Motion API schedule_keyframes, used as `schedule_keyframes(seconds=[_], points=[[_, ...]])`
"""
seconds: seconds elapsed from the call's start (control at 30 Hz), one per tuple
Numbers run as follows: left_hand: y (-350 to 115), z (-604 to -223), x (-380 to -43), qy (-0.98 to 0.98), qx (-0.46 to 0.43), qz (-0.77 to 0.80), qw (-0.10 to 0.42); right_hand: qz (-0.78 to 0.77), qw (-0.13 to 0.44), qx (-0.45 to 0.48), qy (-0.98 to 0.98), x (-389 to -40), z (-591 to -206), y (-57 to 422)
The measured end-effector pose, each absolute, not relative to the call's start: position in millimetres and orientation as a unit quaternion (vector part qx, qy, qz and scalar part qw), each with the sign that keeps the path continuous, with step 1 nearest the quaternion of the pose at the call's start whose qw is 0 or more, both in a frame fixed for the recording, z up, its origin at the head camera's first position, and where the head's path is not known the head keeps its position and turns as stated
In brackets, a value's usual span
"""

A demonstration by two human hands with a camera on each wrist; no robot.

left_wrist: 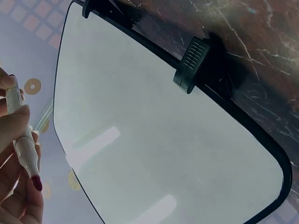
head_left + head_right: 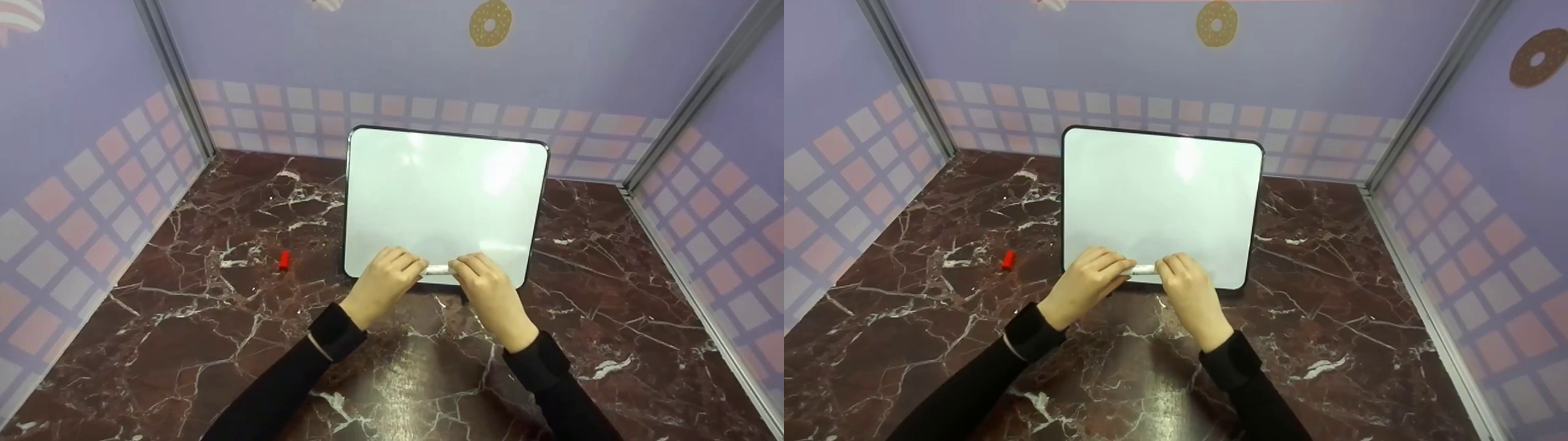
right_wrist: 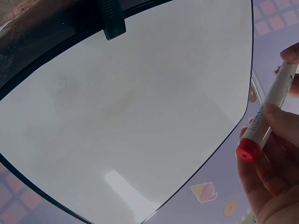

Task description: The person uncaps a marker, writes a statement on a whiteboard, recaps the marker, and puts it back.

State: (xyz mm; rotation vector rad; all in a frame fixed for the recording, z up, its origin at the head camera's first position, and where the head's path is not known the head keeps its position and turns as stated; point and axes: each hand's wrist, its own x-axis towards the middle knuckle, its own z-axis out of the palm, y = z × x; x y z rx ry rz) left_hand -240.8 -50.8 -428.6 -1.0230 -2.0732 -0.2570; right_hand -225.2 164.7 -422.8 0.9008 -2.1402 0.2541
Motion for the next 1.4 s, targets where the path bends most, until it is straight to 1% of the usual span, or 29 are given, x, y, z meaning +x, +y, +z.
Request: schedule_keyframes(seconds=[0.17,0.3,0.4,0.53,0.6,0.67,0.73,0.8,0.9,0.97,1.07,1.13,1.2,1.3,1.4], points=[[-53,-427,-244,-0.817,-0.391,-0.105,0.41,0.183,0.365,0.333,-0.85,-225,-424,168],[-56,-425,-245,-0.821,-0.375,-0.124,0.411,0.311,0.323,0.289,-0.846,-231,-427,175],[-57,-425,-244,-0.825,-0.365,-0.149,0.405,0.448,0.251,0.258,-0.818,-238,-432,179],[-57,-426,-243,-0.824,-0.36,-0.177,0.4,0.616,0.109,0.218,-0.749,-243,-434,175],[-56,-426,-242,-0.821,-0.362,-0.186,0.4,0.678,0.047,0.198,-0.707,-243,-435,169],[-54,-426,-241,-0.816,-0.367,-0.191,0.403,0.726,0.005,0.186,-0.662,-243,-435,162],[-52,-426,-241,-0.811,-0.373,-0.195,0.406,0.759,-0.016,0.184,-0.624,-243,-435,154],[-51,-426,-240,-0.807,-0.377,-0.196,0.41,0.78,-0.022,0.187,-0.597,-243,-436,146],[-50,-426,-241,-0.807,-0.379,-0.198,0.406,0.784,-0.007,0.183,-0.593,-244,-436,136],[-53,-424,-242,-0.816,-0.379,-0.206,0.385,0.78,0.015,0.178,-0.6,-246,-435,130],[-64,-415,-247,-0.833,-0.365,-0.244,0.337,0.763,0.064,0.18,-0.618,-251,-433,126],[-77,-409,-255,-0.841,-0.33,-0.286,0.319,0.748,0.102,0.189,-0.628,-254,-430,124],[-93,-406,-267,-0.842,-0.275,-0.339,0.318,0.735,0.135,0.203,-0.633,-258,-426,122],[-118,-410,-285,-0.837,-0.189,-0.401,0.319,0.722,0.168,0.224,-0.633,-263,-422,115],[-135,-419,-297,-0.84,-0.142,-0.432,0.295,0.703,0.207,0.24,-0.636,-269,-421,105]])
